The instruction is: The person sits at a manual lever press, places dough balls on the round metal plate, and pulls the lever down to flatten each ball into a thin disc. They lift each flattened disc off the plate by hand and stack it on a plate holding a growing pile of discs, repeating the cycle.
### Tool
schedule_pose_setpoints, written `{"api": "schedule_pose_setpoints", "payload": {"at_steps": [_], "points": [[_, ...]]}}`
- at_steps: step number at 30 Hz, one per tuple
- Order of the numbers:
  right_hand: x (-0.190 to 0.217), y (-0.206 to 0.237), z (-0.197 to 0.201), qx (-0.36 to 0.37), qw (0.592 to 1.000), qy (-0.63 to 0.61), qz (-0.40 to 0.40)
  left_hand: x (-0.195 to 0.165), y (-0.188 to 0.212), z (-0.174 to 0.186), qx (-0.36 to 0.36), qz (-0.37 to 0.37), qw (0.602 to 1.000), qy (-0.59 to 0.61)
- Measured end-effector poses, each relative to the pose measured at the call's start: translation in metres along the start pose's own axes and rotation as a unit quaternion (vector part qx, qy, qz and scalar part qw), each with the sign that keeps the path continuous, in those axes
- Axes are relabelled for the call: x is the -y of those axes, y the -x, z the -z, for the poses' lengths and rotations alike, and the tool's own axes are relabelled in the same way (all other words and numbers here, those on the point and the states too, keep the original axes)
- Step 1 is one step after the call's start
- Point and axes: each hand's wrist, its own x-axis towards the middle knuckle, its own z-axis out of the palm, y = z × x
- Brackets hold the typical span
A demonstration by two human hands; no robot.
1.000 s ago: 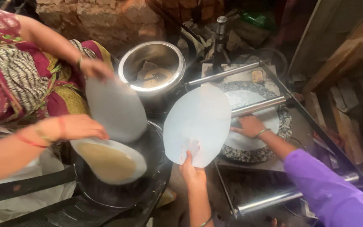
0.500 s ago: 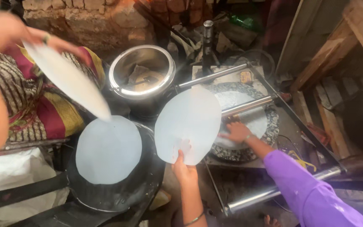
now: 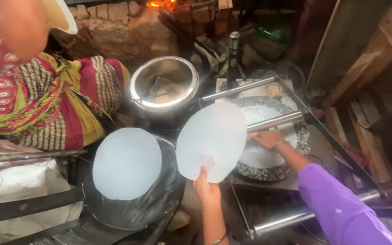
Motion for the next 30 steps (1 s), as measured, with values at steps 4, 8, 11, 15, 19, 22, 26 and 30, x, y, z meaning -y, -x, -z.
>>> {"api": "schedule_pose_setpoints", "payload": {"at_steps": [4,8,11,15,19,22,26,30], "points": [[0.008,-0.011,-0.013,-0.088,0.993,0.083,0.0,0.002,-0.007,0.005,0.003,0.0,1.0,0.015],[0.008,-0.015,-0.024,0.017,0.998,-0.035,-0.049,0.005,-0.009,0.006,0.016,0.01,1.0,0.005],[0.013,-0.009,-0.028,-0.029,0.999,0.039,-0.025,0.006,-0.007,0.003,-0.012,0.015,1.0,0.0],[0.011,0.008,-0.024,-0.025,1.0,-0.009,-0.01,0.003,-0.002,0.002,-0.02,0.032,0.999,-0.012],[0.0,0.022,-0.015,-0.134,0.984,0.015,0.119,0.002,-0.002,0.003,0.033,0.014,0.999,0.014],[-0.004,0.025,-0.009,0.01,0.994,-0.099,0.034,0.003,-0.003,0.004,0.013,0.008,1.0,0.01],[0.001,0.024,-0.002,-0.202,0.971,0.064,0.108,0.003,-0.002,0.004,0.058,0.006,0.998,0.034],[0.009,0.018,0.001,-0.065,0.998,0.022,0.015,0.002,0.0,0.003,0.001,0.025,1.0,-0.004]]}}
